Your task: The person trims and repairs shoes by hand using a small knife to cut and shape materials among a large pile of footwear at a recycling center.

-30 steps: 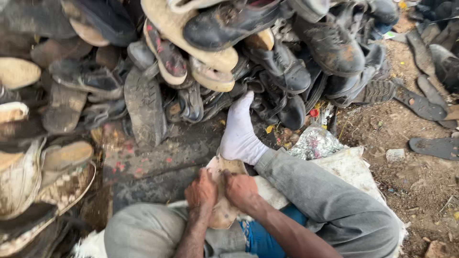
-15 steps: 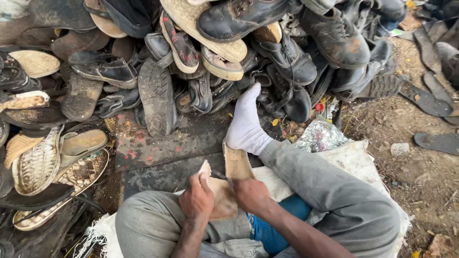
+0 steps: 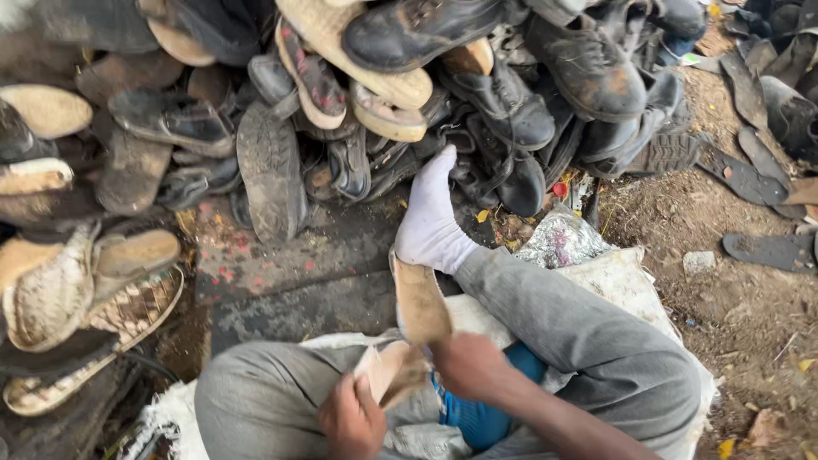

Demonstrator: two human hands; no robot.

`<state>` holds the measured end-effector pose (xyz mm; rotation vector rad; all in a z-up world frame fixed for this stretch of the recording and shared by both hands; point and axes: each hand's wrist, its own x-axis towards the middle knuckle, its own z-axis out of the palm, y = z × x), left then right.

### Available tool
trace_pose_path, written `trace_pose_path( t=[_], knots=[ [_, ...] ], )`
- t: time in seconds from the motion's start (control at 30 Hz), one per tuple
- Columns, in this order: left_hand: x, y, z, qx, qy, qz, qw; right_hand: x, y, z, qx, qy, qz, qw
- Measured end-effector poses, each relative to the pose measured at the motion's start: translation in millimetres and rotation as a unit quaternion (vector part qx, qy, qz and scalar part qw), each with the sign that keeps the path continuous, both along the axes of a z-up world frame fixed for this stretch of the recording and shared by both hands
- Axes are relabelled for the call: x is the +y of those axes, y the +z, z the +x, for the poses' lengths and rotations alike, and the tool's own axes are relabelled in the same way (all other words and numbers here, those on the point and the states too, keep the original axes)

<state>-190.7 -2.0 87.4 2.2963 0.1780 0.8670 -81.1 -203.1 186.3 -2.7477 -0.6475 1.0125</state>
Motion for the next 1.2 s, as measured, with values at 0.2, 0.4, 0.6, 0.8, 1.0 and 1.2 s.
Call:
trace_pose_path(
  t=[0.2, 0.4, 0.6, 0.8, 1.0, 1.2],
  knots=[
    [-20, -47, -57, 0.019, 0.066, -0.008, 0.998, -47, 69, -34, -0.100, -0.119, 0.147, 0.977],
    [-14, -51, -43, -0.078, 0.005, -0.032, 0.996, 33, 38, 9, -0.025, 0.050, -0.015, 0.998],
    [33, -43, -55, 0.039, 0.079, -0.161, 0.983, -88, 64, -43, 0.064, 0.012, -0.121, 0.991],
    [-7, 4, -3, 0.126, -0.013, -0.325, 0.937, -62, 35, -74, 0.008, -0.301, 0.384, 0.873],
    [-40, 39, 50, 0.182, -0.162, -0.521, 0.818, -83, 48, -69, 0.091, -0.384, 0.395, 0.829],
    [-35, -29, 109, 0.417, 0.014, -0.528, 0.740, -109, 59, -2, -0.111, -0.429, 0.393, 0.806]
  ],
)
